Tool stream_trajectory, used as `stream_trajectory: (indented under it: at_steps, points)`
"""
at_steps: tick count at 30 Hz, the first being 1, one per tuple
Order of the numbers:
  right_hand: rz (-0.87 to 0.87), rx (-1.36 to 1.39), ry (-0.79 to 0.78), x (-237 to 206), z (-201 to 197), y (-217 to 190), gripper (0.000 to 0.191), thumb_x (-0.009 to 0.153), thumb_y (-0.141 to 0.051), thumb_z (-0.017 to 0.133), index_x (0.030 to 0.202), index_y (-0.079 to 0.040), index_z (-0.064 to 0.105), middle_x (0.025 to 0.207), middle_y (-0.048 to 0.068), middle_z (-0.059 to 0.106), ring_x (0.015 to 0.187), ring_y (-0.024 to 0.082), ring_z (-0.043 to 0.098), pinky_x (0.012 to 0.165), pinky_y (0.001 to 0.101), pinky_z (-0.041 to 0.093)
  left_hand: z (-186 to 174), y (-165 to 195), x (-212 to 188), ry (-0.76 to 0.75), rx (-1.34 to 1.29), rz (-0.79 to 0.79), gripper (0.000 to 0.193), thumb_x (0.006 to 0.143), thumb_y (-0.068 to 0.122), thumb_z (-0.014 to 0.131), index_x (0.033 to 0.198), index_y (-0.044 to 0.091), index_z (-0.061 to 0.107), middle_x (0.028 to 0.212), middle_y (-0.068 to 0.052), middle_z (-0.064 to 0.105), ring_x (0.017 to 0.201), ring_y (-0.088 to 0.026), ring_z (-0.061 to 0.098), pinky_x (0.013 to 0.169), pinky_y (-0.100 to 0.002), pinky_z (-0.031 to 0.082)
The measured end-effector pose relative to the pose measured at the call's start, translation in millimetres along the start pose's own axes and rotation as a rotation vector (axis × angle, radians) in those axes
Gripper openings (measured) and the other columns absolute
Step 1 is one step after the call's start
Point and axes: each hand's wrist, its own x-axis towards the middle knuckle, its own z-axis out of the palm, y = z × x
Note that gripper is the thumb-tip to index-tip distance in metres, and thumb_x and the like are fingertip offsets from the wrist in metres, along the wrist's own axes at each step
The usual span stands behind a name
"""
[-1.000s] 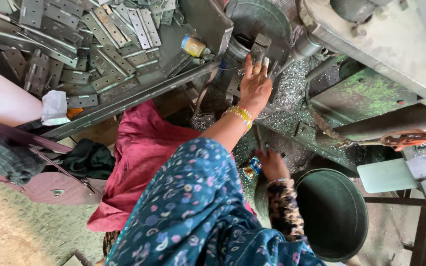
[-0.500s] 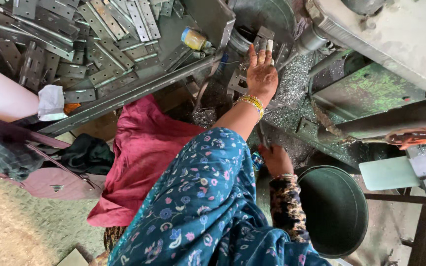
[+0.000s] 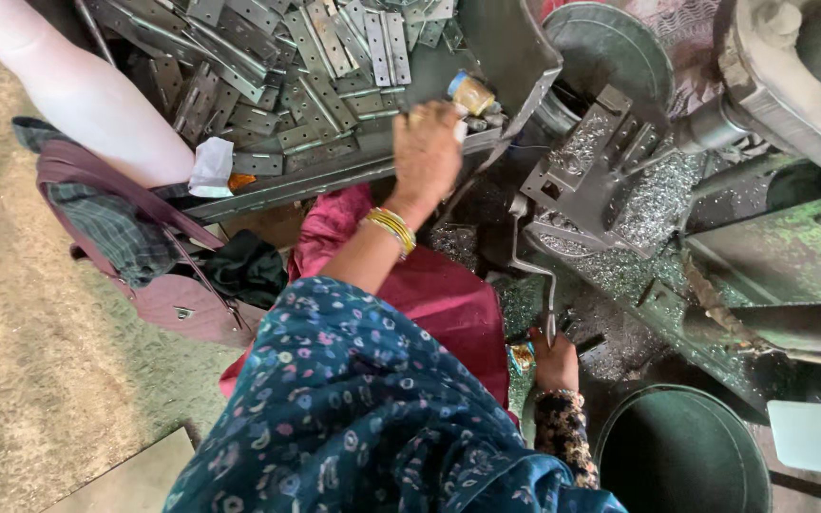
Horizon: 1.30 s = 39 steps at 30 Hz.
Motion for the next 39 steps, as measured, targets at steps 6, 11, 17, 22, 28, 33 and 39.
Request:
stream_trajectory:
  at_steps: [6,11,17,22,28,33,39]
  points:
    - [0.044,-0.033,0.018,-7.9,-0.9,-16.4,0.055,0.09,-0.054,0.068,0.104,-0.001,0.071,0.095,0.03,0.071,0.098,0.051,0.067,0.081,0.0541,0.052,-11.1,-102.6,40.0,-0.135,0.524,-0.156,0.037,0.094,0.015,0.062,0.129,0.004,0.062,0.124,-0.014,0.067,0.121,-0.03,0.059,0.11,-0.052,0.038]
    - [0.012,-0.158,-0.002,-12.1,-23.0,-25.5,0.056,0.095,-0.056,0.065,0.105,-0.002,0.07,0.095,0.031,0.07,0.098,0.052,0.066,0.08,0.0572,0.051,-46.6,-145.7,38.6,-0.224,0.157,-0.026,0.052,0.086,0.023,0.071,0.135,0.008,0.06,0.133,-0.014,0.066,0.123,-0.035,0.061,0.104,-0.053,0.046]
    - [-0.055,-0.165,-0.031,-9.6,-44.6,-38.1,0.054,0.094,-0.055,0.065,0.102,-0.001,0.071,0.094,0.031,0.071,0.095,0.051,0.068,0.08,0.057,0.051,-57.9,-155.4,6.8,-0.237,0.357,-0.113,0.089,0.067,0.058,0.077,0.131,-0.001,0.058,0.129,-0.032,0.06,0.117,-0.046,0.059,0.097,-0.058,0.044]
    - [-0.039,-0.215,0.014,-10.2,-43.8,-39.7,0.056,0.096,-0.057,0.063,0.105,-0.002,0.07,0.098,0.031,0.071,0.098,0.051,0.067,0.081,0.0586,0.05,-39.0,-147.0,0.9,-0.247,0.354,-0.097,0.023,0.101,0.019,0.058,0.112,0.002,0.07,0.111,-0.023,0.07,0.107,-0.039,0.069,0.092,-0.053,0.054]
    - [-0.028,-0.225,0.016,-16.8,-46.1,-46.5,0.057,0.097,-0.058,0.062,0.105,-0.002,0.069,0.1,0.03,0.07,0.1,0.051,0.066,0.082,0.06,0.05,-81.4,-143.2,14.1,-0.033,0.216,0.003,0.016,0.088,0.01,0.061,0.097,0.007,0.074,0.088,-0.019,0.073,0.083,-0.039,0.072,0.073,-0.05,0.057]
    - [0.025,-0.15,0.022,-20.2,-51.0,-55.5,0.054,0.092,-0.057,0.064,0.106,-0.005,0.07,0.1,0.031,0.07,0.1,0.05,0.067,0.084,0.0584,0.051,-64.5,-22.1,9.8,-0.152,-0.068,0.075,0.02,0.092,0.008,0.061,0.108,0.006,0.071,0.095,-0.02,0.071,0.09,-0.04,0.07,0.079,-0.051,0.054]
    - [0.013,-0.112,0.02,-33.9,-58.5,-66.9,0.054,0.094,-0.057,0.062,0.106,-0.005,0.069,0.097,0.029,0.072,0.1,0.047,0.069,0.083,0.0573,0.052,28.1,165.1,-41.7,-0.167,0.017,0.63,0.039,0.096,0.01,0.053,0.134,0.0,0.06,0.14,-0.016,0.06,0.137,-0.029,0.054,0.124,-0.051,0.032]
